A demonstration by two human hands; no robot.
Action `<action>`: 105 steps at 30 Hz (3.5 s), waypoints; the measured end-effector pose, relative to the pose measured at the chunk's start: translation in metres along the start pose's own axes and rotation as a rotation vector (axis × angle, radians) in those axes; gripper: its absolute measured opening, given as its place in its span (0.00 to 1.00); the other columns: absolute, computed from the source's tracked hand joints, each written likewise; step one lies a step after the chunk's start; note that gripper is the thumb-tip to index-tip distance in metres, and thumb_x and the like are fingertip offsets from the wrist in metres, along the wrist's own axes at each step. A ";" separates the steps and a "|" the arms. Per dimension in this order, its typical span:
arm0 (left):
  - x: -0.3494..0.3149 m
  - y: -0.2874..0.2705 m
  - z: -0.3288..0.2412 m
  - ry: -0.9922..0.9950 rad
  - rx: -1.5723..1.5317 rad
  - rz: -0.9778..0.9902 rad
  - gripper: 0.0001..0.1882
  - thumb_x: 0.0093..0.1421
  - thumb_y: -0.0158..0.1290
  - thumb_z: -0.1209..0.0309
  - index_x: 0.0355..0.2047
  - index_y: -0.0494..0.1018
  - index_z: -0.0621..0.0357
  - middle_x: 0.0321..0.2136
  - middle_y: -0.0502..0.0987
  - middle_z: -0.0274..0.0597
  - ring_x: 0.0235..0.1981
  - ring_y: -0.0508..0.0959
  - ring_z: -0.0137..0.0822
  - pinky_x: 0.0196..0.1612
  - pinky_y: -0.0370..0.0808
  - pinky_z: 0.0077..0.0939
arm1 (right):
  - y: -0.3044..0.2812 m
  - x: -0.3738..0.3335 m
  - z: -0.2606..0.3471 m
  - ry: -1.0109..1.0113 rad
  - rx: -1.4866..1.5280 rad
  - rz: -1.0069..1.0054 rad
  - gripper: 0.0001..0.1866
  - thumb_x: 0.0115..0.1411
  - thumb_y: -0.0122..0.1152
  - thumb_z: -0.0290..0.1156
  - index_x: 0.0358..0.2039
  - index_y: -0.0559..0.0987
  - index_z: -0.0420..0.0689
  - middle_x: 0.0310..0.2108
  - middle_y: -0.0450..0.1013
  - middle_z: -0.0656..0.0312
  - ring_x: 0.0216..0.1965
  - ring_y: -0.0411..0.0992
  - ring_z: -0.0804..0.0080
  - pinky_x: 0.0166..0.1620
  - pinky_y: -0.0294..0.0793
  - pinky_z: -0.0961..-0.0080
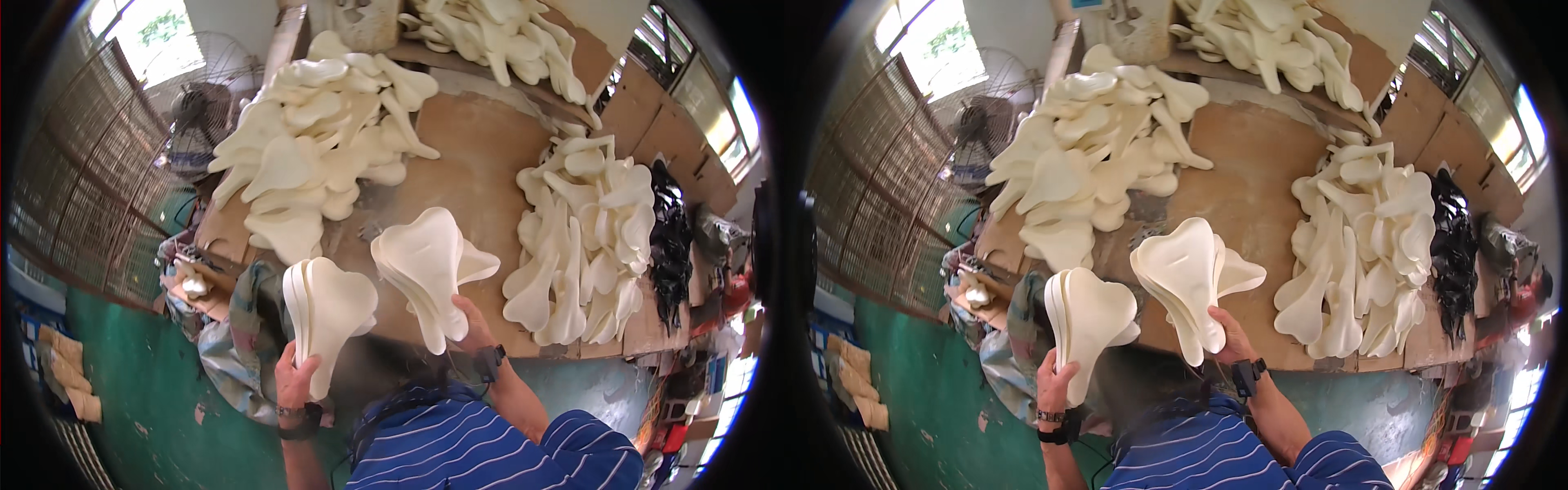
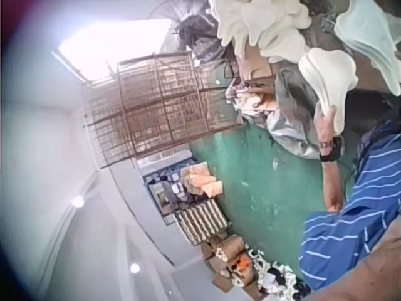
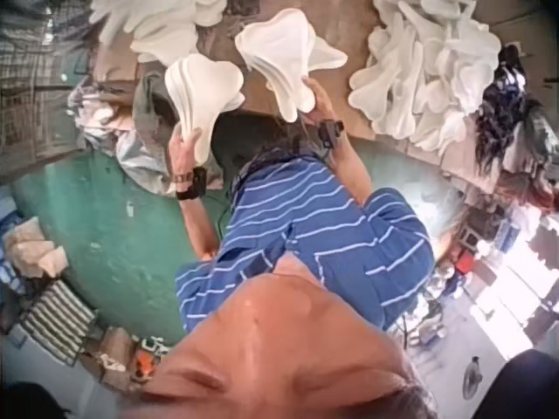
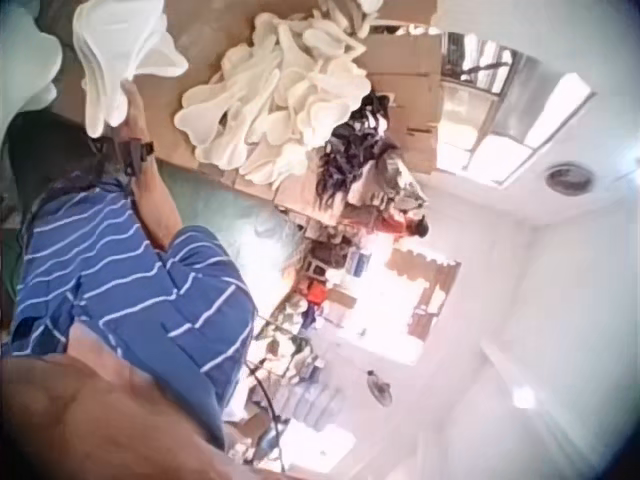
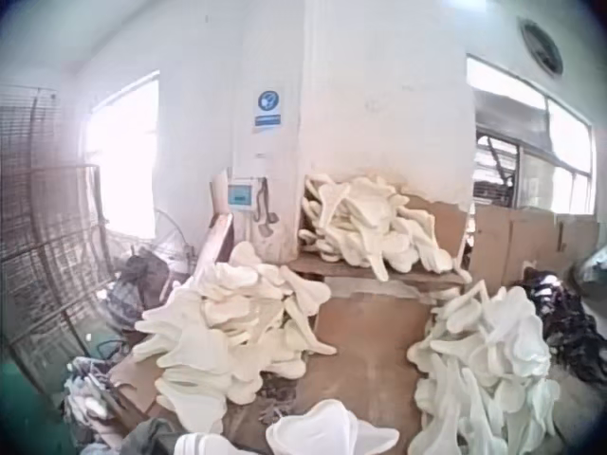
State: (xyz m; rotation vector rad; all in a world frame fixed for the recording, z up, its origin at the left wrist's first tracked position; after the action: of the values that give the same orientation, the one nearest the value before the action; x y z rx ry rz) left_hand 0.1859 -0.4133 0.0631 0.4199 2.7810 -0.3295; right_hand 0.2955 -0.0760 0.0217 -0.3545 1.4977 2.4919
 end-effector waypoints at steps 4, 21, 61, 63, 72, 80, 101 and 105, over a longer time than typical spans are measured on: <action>0.030 0.063 -0.009 -0.021 -0.023 0.037 0.25 0.56 0.59 0.71 0.54 0.74 0.67 0.39 0.81 0.38 0.37 0.77 0.27 0.41 0.75 0.22 | -0.087 0.039 0.031 -0.107 -0.084 -0.027 0.37 0.67 0.60 0.41 0.69 0.60 0.34 0.61 0.71 0.45 0.59 0.74 0.55 0.64 0.71 0.62; 0.106 0.137 0.016 -0.182 0.372 0.244 0.22 0.59 0.60 0.68 0.51 0.76 0.68 0.38 0.81 0.39 0.35 0.76 0.27 0.41 0.74 0.24 | -0.224 -0.035 0.046 -0.227 -0.985 -0.817 0.51 0.57 0.70 0.57 0.67 0.63 0.31 0.55 0.74 0.38 0.53 0.77 0.52 0.54 0.77 0.62; 0.154 0.098 0.032 -0.184 0.269 0.288 0.23 0.62 0.60 0.64 0.51 0.73 0.69 0.32 0.80 0.42 0.25 0.80 0.32 0.22 0.80 0.29 | -0.174 0.036 -0.029 0.023 -1.269 -0.818 0.44 0.47 0.69 0.49 0.59 0.68 0.33 0.54 0.71 0.36 0.57 0.71 0.42 0.60 0.71 0.56; 0.157 0.094 0.024 -0.170 0.295 0.278 0.22 0.59 0.61 0.65 0.49 0.76 0.69 0.33 0.81 0.43 0.29 0.80 0.31 0.29 0.79 0.28 | -0.153 0.030 -0.005 -0.131 -1.277 -0.844 0.40 0.46 0.69 0.45 0.55 0.70 0.31 0.50 0.73 0.38 0.53 0.73 0.43 0.57 0.73 0.57; 0.144 0.062 -0.091 0.049 1.013 0.108 0.34 0.45 0.60 0.53 0.50 0.80 0.62 0.40 0.82 0.62 0.43 0.82 0.57 0.50 0.77 0.45 | -0.002 0.000 0.106 -0.461 -1.765 -0.511 0.26 0.45 0.66 0.26 0.49 0.77 0.41 0.44 0.70 0.48 0.41 0.76 0.46 0.44 0.79 0.56; 0.155 0.126 -0.085 0.109 1.233 0.168 0.31 0.44 0.62 0.52 0.48 0.81 0.56 0.43 0.81 0.59 0.47 0.81 0.57 0.52 0.78 0.44 | 0.085 0.050 0.004 -0.675 -2.156 0.318 0.22 0.47 0.64 0.21 0.46 0.76 0.43 0.44 0.70 0.56 0.43 0.75 0.60 0.42 0.76 0.65; 0.224 0.198 -0.072 0.097 1.002 0.372 0.27 0.43 0.65 0.54 0.43 0.85 0.54 0.42 0.85 0.51 0.47 0.84 0.48 0.52 0.78 0.36 | 0.017 0.086 0.005 -0.748 -1.439 -0.420 0.37 0.49 0.77 0.34 0.58 0.69 0.44 0.50 0.75 0.50 0.50 0.74 0.46 0.54 0.73 0.57; 0.236 0.191 -0.071 0.049 0.993 0.386 0.26 0.44 0.64 0.55 0.42 0.85 0.54 0.40 0.85 0.50 0.45 0.84 0.48 0.51 0.78 0.37 | 0.036 0.082 0.014 -0.912 -1.560 -0.331 0.33 0.47 0.76 0.28 0.55 0.72 0.45 0.47 0.77 0.53 0.46 0.76 0.49 0.49 0.74 0.58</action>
State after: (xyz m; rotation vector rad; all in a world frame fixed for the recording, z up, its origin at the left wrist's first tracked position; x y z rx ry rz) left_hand 0.0133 -0.1578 0.0158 1.1499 2.2911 -1.5916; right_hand 0.2054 -0.0758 0.0325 0.3075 -0.8512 2.3538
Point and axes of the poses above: each hand's wrist, its own x-axis towards the middle knuckle, its own y-axis out of the palm, z = x × y, the point moved 8 cm from there along x, towards the middle knuckle
